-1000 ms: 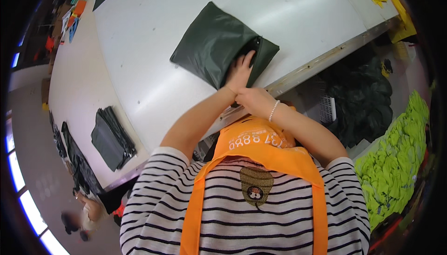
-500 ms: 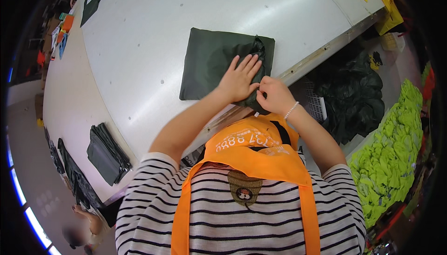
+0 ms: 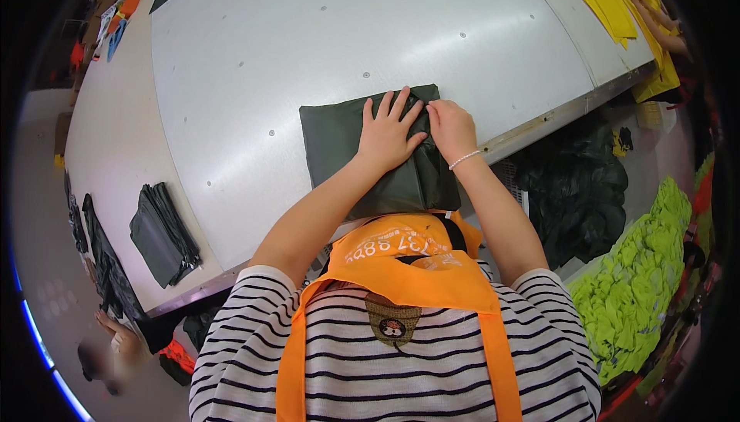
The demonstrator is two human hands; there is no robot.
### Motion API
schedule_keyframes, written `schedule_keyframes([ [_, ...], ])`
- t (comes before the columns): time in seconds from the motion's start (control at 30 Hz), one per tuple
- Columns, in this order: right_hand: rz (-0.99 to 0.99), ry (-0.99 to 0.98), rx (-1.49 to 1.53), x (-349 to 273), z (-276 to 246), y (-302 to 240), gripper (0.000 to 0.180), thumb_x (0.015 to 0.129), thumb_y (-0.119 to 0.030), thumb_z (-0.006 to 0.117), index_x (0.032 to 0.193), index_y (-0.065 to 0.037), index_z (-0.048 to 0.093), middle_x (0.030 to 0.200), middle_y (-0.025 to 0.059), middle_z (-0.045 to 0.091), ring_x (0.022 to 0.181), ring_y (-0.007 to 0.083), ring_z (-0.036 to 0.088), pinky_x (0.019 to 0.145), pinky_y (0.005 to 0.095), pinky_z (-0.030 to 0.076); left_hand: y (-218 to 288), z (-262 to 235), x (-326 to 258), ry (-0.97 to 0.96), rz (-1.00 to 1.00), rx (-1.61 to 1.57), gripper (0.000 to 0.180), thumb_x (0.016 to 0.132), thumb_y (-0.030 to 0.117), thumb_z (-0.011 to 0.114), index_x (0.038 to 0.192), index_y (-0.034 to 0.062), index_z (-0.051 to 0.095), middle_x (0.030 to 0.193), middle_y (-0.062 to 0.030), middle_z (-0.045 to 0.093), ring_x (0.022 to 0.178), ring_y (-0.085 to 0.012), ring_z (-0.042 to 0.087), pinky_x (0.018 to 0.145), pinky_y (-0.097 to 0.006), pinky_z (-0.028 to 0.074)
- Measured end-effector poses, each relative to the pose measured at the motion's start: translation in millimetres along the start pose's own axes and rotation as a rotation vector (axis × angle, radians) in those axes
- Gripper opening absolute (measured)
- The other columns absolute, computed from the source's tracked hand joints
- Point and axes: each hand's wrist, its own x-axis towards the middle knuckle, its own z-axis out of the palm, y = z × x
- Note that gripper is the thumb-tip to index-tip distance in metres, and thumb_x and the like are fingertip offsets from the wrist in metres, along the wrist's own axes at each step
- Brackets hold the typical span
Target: The person folds a dark green jacket on a white table. They smooth the fabric, fold the sleeves inward, fold the body in half, then fold it again into a compact rectangle. The folded jacket is placed into a white plastic basket.
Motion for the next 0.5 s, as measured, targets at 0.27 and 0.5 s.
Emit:
schedule_keyframes([
  [0.27,0.231,-0.099,0.247,17,15,7,0.017,0.086,-0.018,0.059,0.080,-0.002,0.064,0.072,0.0147,0.065,0.067,0.0321,0.063,0.061,0.0388,0.049,-30,5,20,0.091,-0.001,-0.455,0.043,0.079,0.030,0.062,0.116,0.0073,0.061,0.140,-0.0177,0.040,0.125,-0.0360,0.039,0.103,-0.048,0.032],
  [0.5,0.287,-0.013,0.301,14,15,3,0.016,0.087,-0.020,0.059,0.087,-0.005,0.064,0.077,0.0135,0.066,0.069,0.0322,0.063,0.063,0.0375,0.050,12,6,4,0.052,0.076,-0.218,0.062,0.070,0.038,0.071,0.117,0.0018,0.053,0.120,-0.0151,0.049,0.118,-0.0317,0.044,0.100,-0.045,0.032],
])
